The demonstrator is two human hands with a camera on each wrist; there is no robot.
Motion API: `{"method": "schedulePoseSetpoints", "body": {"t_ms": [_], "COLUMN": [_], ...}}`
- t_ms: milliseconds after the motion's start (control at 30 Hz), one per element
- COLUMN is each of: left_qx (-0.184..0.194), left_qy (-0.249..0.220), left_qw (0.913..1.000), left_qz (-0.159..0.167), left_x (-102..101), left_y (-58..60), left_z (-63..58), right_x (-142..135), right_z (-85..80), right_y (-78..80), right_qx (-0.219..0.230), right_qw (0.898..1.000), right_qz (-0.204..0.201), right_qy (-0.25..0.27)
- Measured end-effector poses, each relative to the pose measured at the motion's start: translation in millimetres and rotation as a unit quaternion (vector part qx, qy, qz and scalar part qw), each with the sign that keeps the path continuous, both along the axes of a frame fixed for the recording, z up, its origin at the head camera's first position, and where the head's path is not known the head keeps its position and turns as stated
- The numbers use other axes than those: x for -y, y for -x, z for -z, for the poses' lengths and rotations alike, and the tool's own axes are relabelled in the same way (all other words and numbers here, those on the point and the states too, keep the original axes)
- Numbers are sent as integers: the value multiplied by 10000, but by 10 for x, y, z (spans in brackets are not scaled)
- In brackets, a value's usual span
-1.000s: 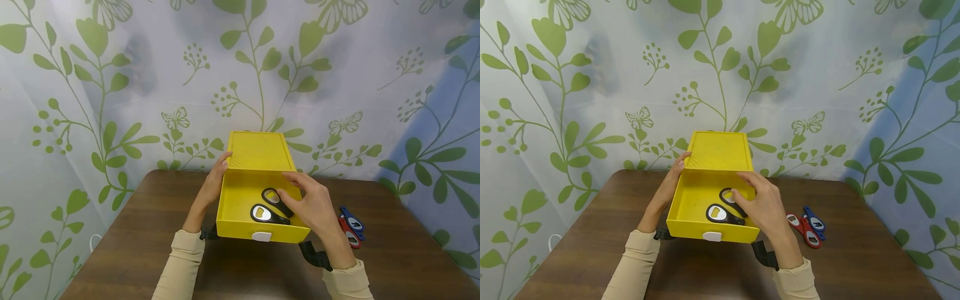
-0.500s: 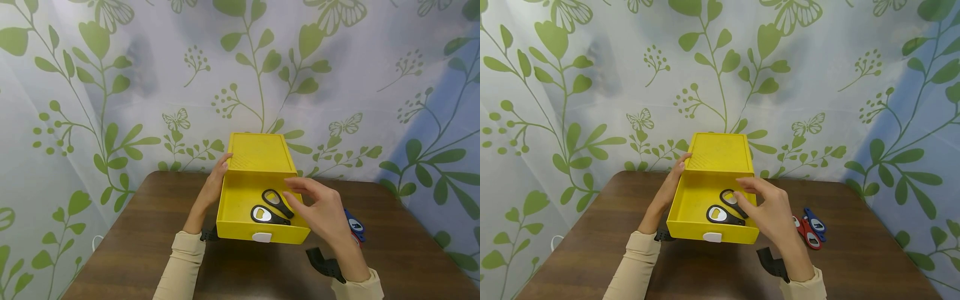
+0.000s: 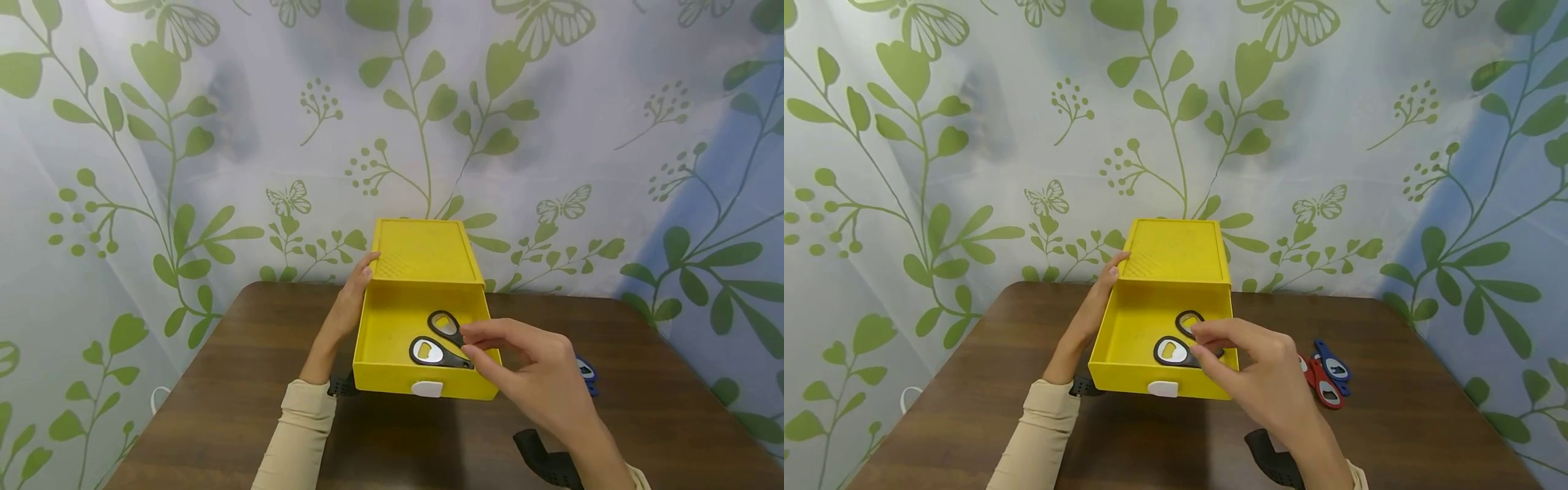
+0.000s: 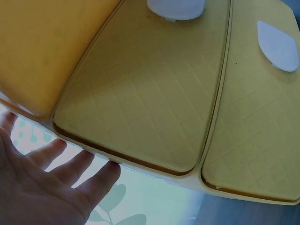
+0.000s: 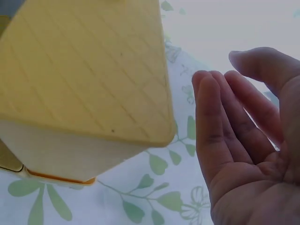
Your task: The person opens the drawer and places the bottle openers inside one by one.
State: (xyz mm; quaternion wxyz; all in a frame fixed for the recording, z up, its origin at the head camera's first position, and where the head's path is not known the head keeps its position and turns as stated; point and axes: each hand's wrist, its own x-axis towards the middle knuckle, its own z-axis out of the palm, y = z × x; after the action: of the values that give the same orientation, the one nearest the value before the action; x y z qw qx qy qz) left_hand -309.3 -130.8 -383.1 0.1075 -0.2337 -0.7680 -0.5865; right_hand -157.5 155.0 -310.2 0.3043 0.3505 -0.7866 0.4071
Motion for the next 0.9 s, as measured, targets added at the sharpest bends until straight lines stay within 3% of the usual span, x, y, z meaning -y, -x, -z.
{"method": "schedulePoseSetpoints", "body": {"t_ms": [267,433,567,900], "left_qx": [-31,41,76,104], "left_qy": [0,-15,-65,-77], "left_qw": [10000,10000,9999,9999], "left_qz": [-56,-56,-37,-1], "left_x": [4,-11,-12,-12], "left_y": [-3,-10,-18,2], "left_z": [1,6,9,20], "right_x": [-24,-46,-47,-26], "right_z": [71,158,214,239], "right_y": [-124,-153,-150,-120], "right_qx": [193,582,827,1022], "right_qw": [9982,9907,9846,9826], "right_qz": [-549,-1219,-1499,-973], "right_qy": [-176,-154,-356,-1206]}}
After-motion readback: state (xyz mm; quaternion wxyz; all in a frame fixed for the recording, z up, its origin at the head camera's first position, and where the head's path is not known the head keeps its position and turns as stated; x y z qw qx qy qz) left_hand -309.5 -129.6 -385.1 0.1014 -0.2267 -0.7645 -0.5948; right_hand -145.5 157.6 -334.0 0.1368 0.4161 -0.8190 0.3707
